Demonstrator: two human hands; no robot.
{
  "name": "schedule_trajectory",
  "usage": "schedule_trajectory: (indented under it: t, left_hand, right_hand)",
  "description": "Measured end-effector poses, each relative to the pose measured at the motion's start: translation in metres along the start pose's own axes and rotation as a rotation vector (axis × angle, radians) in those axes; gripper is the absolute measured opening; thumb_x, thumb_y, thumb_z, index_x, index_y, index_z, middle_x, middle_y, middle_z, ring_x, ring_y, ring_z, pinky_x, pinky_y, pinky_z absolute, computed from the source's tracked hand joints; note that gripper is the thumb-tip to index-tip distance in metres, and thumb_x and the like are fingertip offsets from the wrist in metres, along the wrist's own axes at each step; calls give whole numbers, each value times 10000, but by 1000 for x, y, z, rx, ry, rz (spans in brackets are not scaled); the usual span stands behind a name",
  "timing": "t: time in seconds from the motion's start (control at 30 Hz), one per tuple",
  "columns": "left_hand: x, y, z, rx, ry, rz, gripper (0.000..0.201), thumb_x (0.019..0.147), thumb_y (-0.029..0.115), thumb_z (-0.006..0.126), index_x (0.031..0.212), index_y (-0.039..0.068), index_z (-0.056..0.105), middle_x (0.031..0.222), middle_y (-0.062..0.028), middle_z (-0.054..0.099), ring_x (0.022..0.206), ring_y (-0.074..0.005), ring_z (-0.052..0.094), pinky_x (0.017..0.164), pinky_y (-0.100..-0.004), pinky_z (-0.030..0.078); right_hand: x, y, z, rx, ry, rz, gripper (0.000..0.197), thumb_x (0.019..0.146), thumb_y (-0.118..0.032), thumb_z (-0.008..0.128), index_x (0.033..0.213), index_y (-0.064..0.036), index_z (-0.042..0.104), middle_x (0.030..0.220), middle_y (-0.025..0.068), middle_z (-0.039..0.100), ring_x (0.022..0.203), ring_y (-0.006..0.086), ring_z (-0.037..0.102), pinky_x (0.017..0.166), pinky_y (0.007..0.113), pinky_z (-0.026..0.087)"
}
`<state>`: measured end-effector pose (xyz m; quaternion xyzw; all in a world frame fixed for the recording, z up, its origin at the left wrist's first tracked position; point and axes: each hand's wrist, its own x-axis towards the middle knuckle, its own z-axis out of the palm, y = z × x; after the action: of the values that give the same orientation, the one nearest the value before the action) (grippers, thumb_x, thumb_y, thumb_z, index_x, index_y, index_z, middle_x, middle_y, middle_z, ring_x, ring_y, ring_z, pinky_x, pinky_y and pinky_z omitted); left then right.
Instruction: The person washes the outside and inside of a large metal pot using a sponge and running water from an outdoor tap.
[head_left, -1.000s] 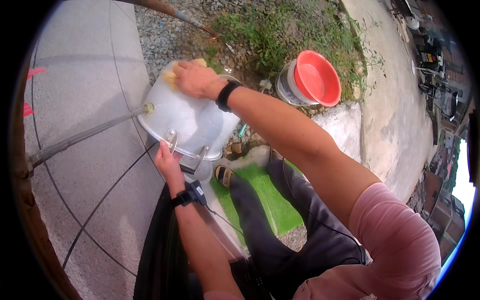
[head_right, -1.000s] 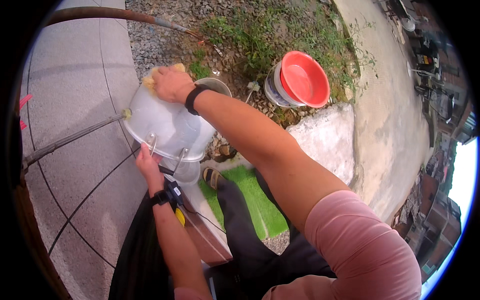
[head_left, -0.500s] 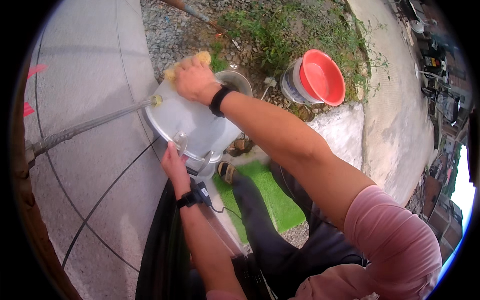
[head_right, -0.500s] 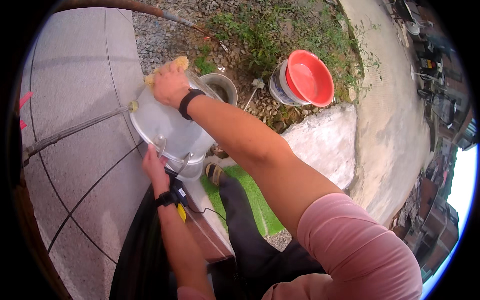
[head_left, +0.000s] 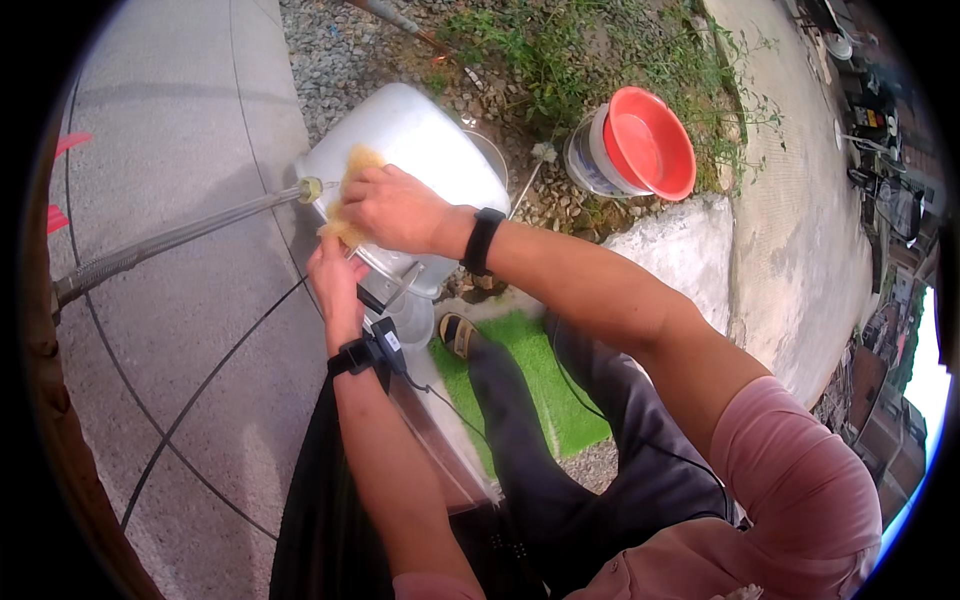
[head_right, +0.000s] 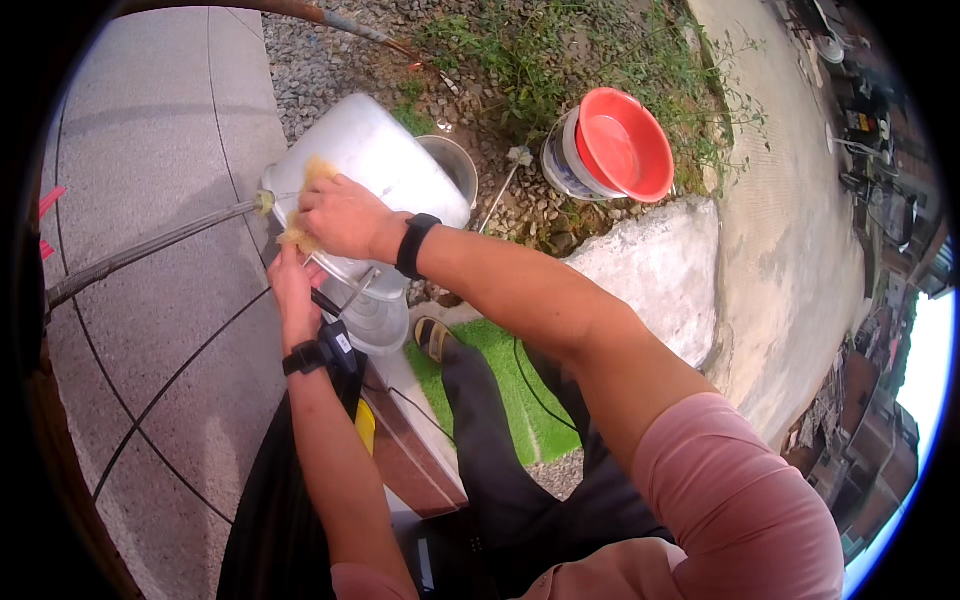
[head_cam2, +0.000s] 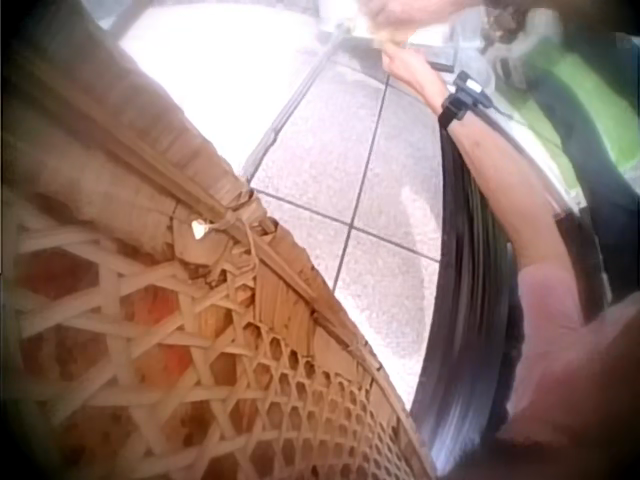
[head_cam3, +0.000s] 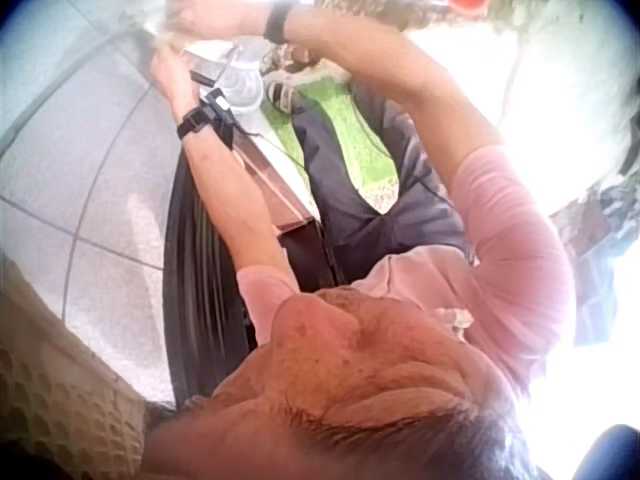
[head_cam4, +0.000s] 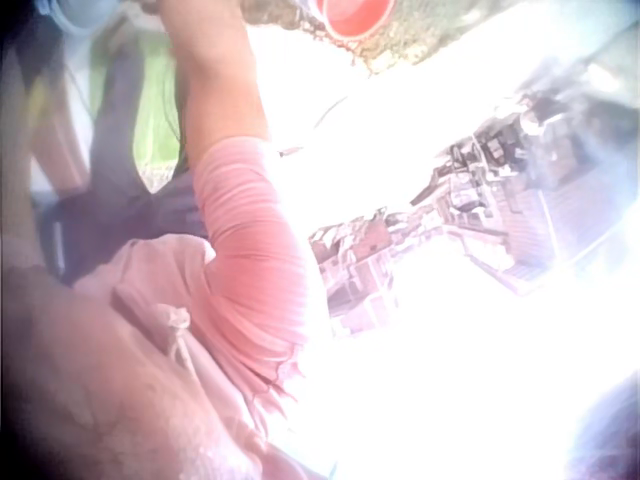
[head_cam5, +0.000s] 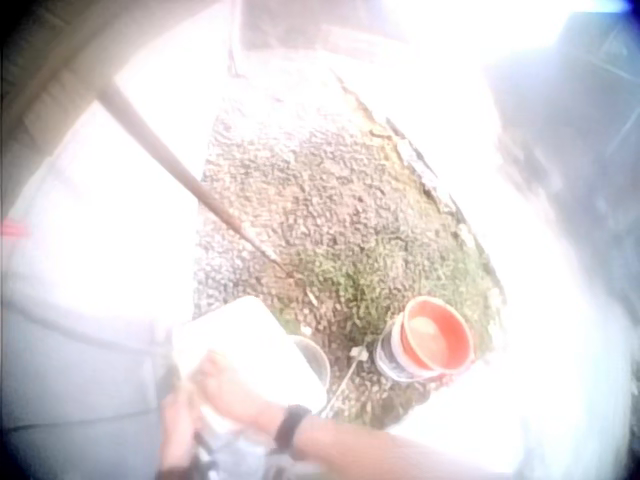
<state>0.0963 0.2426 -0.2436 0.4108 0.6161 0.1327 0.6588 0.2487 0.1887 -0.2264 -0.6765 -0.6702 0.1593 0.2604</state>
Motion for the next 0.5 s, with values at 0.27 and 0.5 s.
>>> schedule_trajectory:
  t: [0.27, 0.5]
  left_hand:
    - [-6, -8, 3, -8, -20, -31, 468, 980, 379, 468, 1171, -37, 566, 1005, -98, 639, 796, -174, 628, 684, -287, 499]
    - [3, 10, 8, -42, 6, -13, 456, 957, 373, 522, 1165, -32, 555, 1014, -120, 633, 814, -197, 643, 667, -291, 520]
  right_hand:
    - [-12, 11, 2, 9, 116, -99, 166, 754, -119, 609, 903, -150, 675, 932, 17, 586, 938, 213, 539, 815, 337, 439]
    - [1, 13, -6, -146, 154, 169, 157, 784, -131, 587, 923, -130, 661, 1005, 33, 574, 1010, 223, 515, 841, 347, 423]
